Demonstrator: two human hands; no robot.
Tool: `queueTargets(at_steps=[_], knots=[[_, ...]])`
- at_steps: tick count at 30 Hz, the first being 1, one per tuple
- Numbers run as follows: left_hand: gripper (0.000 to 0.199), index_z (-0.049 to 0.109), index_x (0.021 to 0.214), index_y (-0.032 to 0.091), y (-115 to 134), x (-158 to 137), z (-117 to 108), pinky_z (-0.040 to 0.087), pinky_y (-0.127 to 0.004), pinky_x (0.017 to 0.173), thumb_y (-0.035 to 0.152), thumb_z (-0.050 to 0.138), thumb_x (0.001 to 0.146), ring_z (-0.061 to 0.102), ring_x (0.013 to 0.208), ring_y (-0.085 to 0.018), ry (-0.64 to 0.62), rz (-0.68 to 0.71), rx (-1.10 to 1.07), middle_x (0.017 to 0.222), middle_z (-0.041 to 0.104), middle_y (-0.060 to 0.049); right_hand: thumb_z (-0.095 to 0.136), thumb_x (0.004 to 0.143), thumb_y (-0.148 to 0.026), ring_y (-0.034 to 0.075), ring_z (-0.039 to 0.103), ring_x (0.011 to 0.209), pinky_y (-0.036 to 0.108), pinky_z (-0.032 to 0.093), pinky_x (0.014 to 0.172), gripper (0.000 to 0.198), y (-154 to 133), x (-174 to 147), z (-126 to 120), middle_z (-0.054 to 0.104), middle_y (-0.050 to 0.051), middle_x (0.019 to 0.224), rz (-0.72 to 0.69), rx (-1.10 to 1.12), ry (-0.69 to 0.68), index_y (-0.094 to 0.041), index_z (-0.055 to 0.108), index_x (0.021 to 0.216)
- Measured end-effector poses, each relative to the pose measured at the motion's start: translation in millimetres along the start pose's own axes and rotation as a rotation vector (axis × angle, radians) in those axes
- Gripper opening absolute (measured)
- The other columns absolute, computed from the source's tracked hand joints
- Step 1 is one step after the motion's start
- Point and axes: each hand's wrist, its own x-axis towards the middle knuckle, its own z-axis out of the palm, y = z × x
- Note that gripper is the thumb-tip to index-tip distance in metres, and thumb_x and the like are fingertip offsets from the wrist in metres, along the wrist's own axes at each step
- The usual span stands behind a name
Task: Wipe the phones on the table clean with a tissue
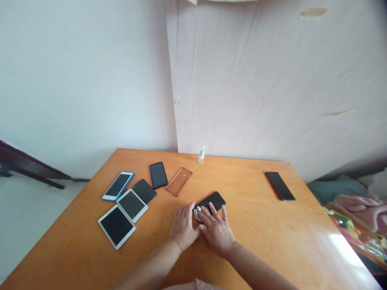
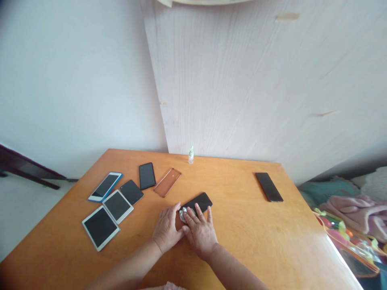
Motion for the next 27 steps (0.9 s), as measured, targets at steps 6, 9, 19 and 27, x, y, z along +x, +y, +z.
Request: queueTargets(at_steps=[6, 9, 19, 27], knots=[[0.074, 0.038, 0.139, 0.019, 1, 2, -1, 0.044, -0.051, 0.099, 0.025, 0.066, 0.071, 0.055, 0.112, -0.032, 0.01, 0.007, 0.029, 0.122, 0.059, -0.013, 0.031, 0.103, -0.042, 0.03, 0.01, 0.15, 0.068, -0.003, 0.114, 0.05, 23, 31, -9, 0.035, 0.002, 0.157, 0.412, -0.082, 0.127, -0.028, 0.037, 0.15], [0.07, 0.04, 0.137, 0.019, 1, 2, -1, 0.045, -0.051, 0.097, 0.025, 0.066, 0.072, 0.056, 0.111, -0.032, 0.013, 0.011, 0.024, 0.121, 0.06, -0.013, 0.033, 0.102, -0.044, 0.027, 0.015, 0.15, 0.063, -0.005, 0.117, 0.05, 8, 22, 0, 0.035, 0.002, 0.157, 0.241, -0.049, 0.091, -0.03, 0.038, 0.15], [0.069, 0.04, 0.138, 0.019, -2, 2, 1, 0.046, -0.05, 0.097, 0.024, 0.065, 0.073, 0.056, 0.113, -0.031, 0.032, 0.031, 0.045, 0.122, 0.06, -0.013, 0.029, 0.103, -0.046, 0.03, 0.011, 0.15, 0.069, -0.004, 0.114, 0.051, 6, 35, -9, 0.034, 0.002, 0.157, 0.384, -0.02, 0.129, -0.029, 0.039, 0.149], [0.07, 0.039, 0.139, 0.02, -3, -1, 3, 0.046, -0.05, 0.097, 0.022, 0.062, 0.073, 0.057, 0.11, -0.031, 0.033, 0.021, 0.014, 0.121, 0.06, -0.013, 0.031, 0.102, -0.05, 0.027, 0.014, 0.15, 0.067, -0.007, 0.115, 0.05, 3, 23, -4, 0.036, 0.0, 0.156, 0.1, 0.034, 0.032, -0.036, 0.036, 0.15]])
